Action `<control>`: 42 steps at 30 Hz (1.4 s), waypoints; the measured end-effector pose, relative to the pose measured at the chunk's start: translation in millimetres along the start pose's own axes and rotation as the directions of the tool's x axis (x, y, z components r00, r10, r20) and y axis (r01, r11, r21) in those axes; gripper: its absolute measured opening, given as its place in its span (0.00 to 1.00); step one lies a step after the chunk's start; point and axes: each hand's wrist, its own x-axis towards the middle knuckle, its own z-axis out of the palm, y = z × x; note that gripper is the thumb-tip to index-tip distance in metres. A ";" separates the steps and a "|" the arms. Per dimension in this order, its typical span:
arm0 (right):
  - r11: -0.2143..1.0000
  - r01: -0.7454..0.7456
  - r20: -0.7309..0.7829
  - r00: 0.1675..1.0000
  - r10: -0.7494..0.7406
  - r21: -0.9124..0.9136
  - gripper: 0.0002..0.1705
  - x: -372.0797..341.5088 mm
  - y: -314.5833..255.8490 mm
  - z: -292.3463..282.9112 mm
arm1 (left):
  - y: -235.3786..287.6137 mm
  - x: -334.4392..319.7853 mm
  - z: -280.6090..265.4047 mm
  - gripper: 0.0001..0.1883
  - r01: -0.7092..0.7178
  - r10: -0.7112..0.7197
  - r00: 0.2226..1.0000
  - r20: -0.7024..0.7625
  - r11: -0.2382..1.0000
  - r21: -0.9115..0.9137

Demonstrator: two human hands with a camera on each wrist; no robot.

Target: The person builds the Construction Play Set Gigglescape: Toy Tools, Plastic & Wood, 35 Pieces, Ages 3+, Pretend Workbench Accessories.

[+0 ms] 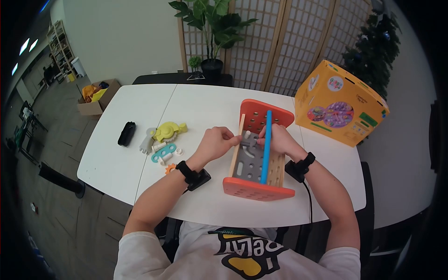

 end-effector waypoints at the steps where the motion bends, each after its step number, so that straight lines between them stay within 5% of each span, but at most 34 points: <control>1: 0.999 -0.020 0.022 1.000 0.019 0.033 0.10 2.5 2.7 -0.3 | 1.9 -0.6 -0.7 0.24 0.016 -0.016 1.000 0.011 1.000 0.013; 7: 0.970 -0.025 0.279 0.959 -0.045 0.241 0.07 19.2 16.5 -5.8 | -1.1 2.3 1.8 0.25 0.022 -0.022 1.000 0.004 0.999 0.031; 10: 0.861 -0.270 0.405 0.910 0.083 0.430 0.06 13.7 3.3 -13.0 | -4.1 2.8 2.4 0.25 0.011 -0.011 1.000 0.003 1.000 0.029; 13: 0.784 -0.345 0.519 0.854 0.035 0.516 0.06 23.3 16.8 -1.6 | -2.6 2.7 3.1 0.25 0.013 -0.013 1.000 -0.001 1.000 0.029; 28: 0.722 -0.251 0.326 0.945 0.037 0.644 0.08 37.5 39.0 26.1 | -2.2 1.0 5.4 0.24 -0.001 0.002 1.000 -0.019 0.999 0.035; 34: 0.770 -0.277 0.366 0.929 0.061 0.575 0.14 30.5 28.6 17.1 | -4.4 0.5 8.1 0.26 0.009 -0.008 0.999 -0.039 1.000 0.018; 42: 0.735 -0.335 0.417 0.906 0.078 0.590 0.10 34.5 32.3 20.3 | -6.3 2.0 9.4 0.27 0.003 -0.002 0.999 -0.046 1.000 0.027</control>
